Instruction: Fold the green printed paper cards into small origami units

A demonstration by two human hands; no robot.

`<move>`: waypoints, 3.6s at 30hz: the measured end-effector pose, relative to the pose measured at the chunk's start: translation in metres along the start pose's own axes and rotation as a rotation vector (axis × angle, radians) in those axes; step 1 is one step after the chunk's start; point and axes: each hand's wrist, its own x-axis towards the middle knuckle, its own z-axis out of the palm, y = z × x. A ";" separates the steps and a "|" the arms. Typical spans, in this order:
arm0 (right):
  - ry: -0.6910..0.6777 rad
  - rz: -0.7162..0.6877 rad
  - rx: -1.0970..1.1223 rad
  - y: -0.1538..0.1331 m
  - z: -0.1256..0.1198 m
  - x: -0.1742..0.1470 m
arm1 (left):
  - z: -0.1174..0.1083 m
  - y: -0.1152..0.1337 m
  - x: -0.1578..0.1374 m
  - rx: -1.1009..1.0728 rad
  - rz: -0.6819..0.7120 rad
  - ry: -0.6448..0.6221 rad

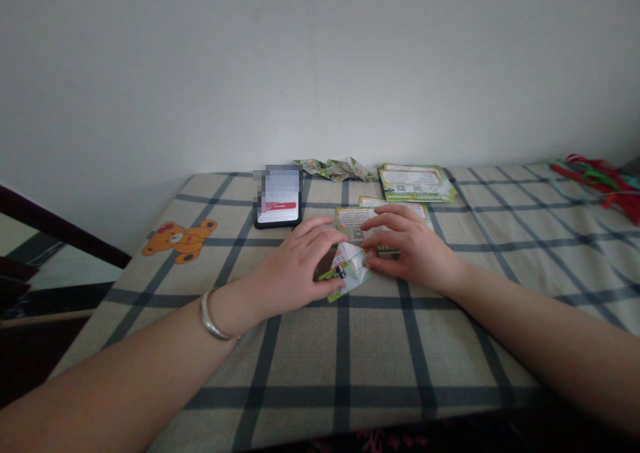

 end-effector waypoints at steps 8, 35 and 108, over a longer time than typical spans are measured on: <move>0.040 0.042 0.079 0.004 -0.001 -0.002 | -0.004 0.004 0.000 -0.052 -0.023 0.038; 0.089 -0.072 -0.044 -0.001 -0.006 -0.002 | -0.003 -0.005 0.001 0.123 0.137 0.197; -0.204 -0.134 -0.030 -0.015 -0.007 -0.001 | -0.004 0.007 0.000 0.146 0.218 -0.104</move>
